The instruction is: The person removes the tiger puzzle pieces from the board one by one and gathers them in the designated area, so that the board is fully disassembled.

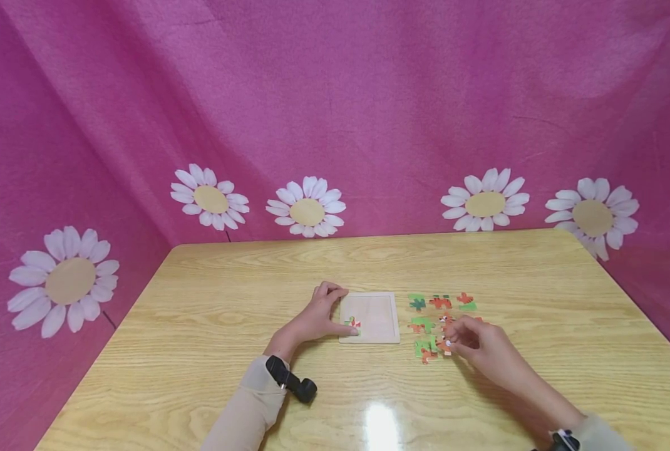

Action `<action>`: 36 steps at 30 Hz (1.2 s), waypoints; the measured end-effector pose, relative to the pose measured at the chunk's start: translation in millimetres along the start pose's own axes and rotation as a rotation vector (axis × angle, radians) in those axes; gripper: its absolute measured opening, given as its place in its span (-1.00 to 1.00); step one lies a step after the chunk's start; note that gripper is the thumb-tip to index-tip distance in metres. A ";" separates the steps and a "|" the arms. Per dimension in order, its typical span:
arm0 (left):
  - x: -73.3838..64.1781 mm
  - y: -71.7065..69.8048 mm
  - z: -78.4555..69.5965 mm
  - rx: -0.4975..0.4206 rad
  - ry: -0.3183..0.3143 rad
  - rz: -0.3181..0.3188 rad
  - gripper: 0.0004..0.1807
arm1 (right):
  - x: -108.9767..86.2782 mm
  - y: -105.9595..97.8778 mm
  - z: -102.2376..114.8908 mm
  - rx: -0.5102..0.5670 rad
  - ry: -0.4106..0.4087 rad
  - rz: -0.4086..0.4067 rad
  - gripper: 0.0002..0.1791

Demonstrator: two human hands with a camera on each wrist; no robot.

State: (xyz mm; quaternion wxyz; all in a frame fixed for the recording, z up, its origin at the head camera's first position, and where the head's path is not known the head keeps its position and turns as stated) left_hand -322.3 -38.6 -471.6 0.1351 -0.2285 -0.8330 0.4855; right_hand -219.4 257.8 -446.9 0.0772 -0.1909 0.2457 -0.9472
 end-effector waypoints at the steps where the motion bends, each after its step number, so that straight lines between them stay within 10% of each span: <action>1: 0.0 0.0 0.1 0.000 0.001 -0.001 -0.05 | -0.9 -1.1 -0.6 -0.006 0.006 0.000 -0.74; 36: 0.1 0.6 0.1 -0.003 -0.014 0.025 0.00 | -6.8 -14.6 -18.5 -0.027 0.063 0.039 -0.80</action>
Point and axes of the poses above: each hand's wrist, its own x-axis towards the middle knuckle, its own y-axis out of the palm, z = x × y, the point moved 4 cm from there along x, towards the middle knuckle, and after that the axes turned 15 degrees about x, right-handed, at the moved point
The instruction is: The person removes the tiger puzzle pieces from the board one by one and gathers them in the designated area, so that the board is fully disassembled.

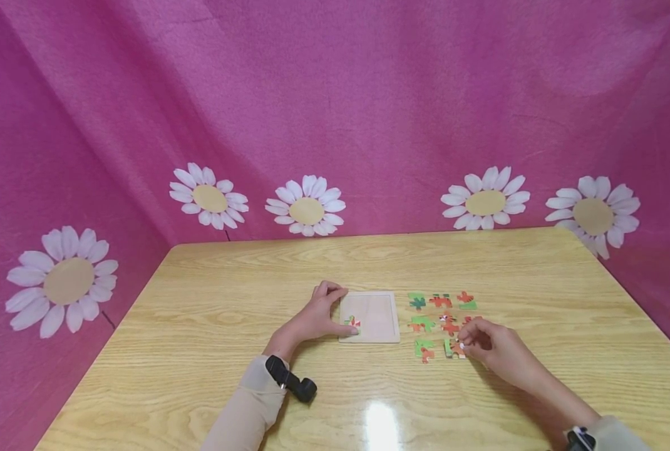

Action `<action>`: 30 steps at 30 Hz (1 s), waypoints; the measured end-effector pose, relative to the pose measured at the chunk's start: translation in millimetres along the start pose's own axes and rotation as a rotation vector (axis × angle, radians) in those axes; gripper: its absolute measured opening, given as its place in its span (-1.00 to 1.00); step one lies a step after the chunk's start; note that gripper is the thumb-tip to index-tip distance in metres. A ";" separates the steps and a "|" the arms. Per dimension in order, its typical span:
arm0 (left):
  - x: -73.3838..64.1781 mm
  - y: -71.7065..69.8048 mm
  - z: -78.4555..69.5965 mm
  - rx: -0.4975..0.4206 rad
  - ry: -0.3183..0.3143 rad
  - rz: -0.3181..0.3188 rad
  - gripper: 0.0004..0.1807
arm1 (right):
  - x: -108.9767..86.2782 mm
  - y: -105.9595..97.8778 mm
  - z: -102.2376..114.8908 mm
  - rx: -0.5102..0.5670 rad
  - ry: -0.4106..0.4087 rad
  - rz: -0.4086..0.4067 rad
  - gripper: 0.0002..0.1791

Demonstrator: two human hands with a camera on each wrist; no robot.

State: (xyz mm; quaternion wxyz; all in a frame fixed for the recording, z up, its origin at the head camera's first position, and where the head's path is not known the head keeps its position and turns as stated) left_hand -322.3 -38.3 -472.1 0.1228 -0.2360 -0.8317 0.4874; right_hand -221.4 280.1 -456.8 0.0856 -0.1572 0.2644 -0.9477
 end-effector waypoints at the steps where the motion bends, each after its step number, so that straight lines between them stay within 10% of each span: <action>1: -0.2 -0.1 0.0 0.001 0.000 0.000 0.00 | 0.1 0.0 -0.4 -0.003 0.001 0.002 -0.80; 30: -2.4 -2.2 -3.4 0.035 0.028 0.096 0.18 | 16.8 13.2 12.6 0.013 0.061 0.017 -0.87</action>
Point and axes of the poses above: each hand's wrist, its own x-axis towards the middle knuckle, its own y-axis out of the palm, z = x × y, the point moved 4 cm from there along x, towards the middle knuckle, and after that the axes turned 15 degrees about x, right-handed, at the moved point
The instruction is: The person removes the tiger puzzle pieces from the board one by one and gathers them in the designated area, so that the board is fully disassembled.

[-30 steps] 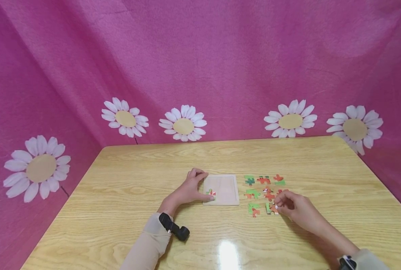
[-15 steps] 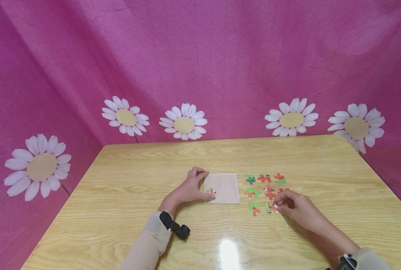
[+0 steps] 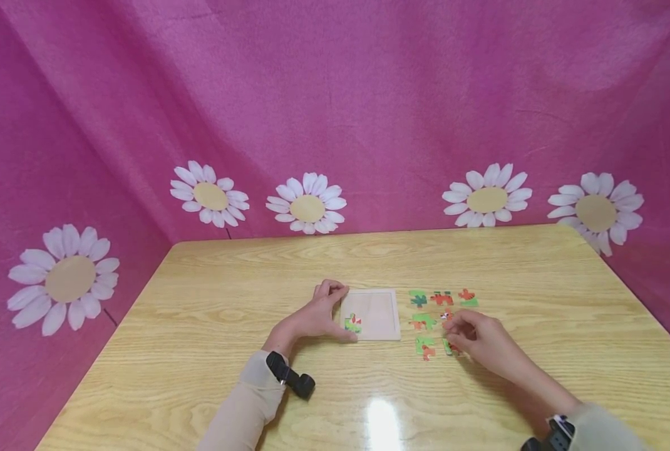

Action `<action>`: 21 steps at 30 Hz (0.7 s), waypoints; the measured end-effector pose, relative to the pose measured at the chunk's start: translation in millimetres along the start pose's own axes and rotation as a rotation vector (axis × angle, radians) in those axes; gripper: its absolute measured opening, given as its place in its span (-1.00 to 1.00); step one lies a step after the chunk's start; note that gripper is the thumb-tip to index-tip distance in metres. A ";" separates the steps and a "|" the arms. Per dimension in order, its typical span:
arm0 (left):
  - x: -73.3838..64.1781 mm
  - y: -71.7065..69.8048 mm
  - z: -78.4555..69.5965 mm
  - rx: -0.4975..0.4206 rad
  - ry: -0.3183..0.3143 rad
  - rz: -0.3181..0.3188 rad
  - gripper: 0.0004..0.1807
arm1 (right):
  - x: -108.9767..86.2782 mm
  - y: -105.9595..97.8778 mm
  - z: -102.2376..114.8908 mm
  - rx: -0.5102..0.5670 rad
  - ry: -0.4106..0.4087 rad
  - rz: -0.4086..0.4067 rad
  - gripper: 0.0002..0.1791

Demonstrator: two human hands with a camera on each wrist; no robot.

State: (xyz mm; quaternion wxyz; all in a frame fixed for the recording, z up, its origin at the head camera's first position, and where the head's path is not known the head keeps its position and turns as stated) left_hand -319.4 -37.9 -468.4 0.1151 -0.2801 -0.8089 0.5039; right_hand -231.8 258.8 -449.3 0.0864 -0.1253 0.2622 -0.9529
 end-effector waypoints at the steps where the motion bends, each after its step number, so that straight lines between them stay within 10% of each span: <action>1: 0.0 0.1 0.1 0.002 -0.002 0.002 0.18 | 2.3 2.5 2.0 0.011 -0.012 0.003 -0.88; 21: 0.2 3.9 2.6 0.015 0.008 -0.035 0.19 | 65.1 70.9 28.2 0.056 -0.096 0.152 -0.89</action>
Point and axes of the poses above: each hand's wrist, its own x-axis towards the middle knuckle, its own y-axis out of the palm, z = x × y, the point moved 4 cm from there along x, towards the middle knuckle, and after that the axes turned 15 degrees about x, right-handed, at the moved point
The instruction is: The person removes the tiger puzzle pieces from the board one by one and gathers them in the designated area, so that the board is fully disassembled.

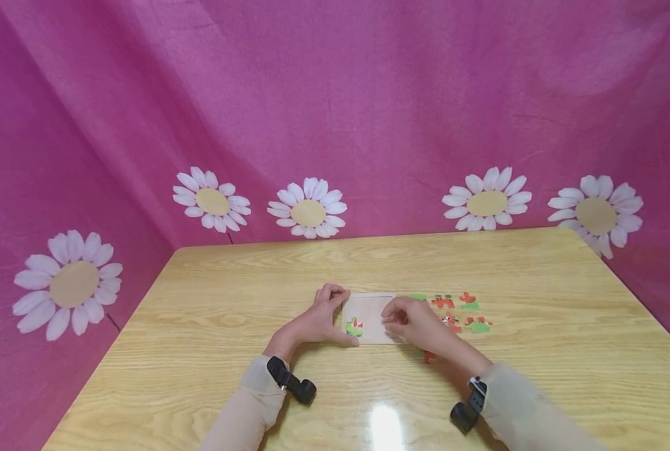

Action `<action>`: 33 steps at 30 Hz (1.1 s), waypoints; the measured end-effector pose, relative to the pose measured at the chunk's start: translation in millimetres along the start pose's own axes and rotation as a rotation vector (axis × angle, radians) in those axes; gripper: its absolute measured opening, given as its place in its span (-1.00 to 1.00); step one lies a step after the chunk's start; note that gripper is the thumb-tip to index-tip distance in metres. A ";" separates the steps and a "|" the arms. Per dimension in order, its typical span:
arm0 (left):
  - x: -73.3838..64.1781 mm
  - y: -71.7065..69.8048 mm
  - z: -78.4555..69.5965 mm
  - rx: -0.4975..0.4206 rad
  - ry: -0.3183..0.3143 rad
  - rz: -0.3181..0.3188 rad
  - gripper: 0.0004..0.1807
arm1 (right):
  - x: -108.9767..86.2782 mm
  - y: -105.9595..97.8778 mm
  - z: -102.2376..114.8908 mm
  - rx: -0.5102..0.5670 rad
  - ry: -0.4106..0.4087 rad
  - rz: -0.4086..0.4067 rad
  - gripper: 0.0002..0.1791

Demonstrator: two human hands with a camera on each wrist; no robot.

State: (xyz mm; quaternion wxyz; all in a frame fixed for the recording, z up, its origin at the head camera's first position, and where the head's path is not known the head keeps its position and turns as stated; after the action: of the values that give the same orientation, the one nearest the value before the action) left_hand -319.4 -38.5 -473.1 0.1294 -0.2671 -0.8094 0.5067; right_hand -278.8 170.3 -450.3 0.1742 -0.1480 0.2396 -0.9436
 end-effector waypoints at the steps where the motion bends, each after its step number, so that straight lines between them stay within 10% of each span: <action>1: 0.0 0.1 0.0 -0.002 0.000 -0.001 0.19 | 2.8 2.5 0.4 0.005 -0.008 0.005 -0.88; 33: 0.4 -0.6 0.9 0.022 0.031 0.000 0.15 | 45.0 37.6 7.3 0.013 0.004 0.210 -0.85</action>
State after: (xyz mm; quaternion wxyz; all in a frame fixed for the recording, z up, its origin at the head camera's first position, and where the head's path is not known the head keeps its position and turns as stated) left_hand -320.4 -39.1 -473.0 0.1450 -0.2734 -0.8017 0.5114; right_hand -306.8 118.4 -454.3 0.2728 -0.1193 0.2483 -0.9218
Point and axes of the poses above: each hand's wrist, its own x-axis towards the middle knuckle, its own y-axis out of the palm, z = x × y, the point moved 4 cm from there along x, towards the middle knuckle, and after that the axes turned 15 degrees about x, right-handed, at the moved point
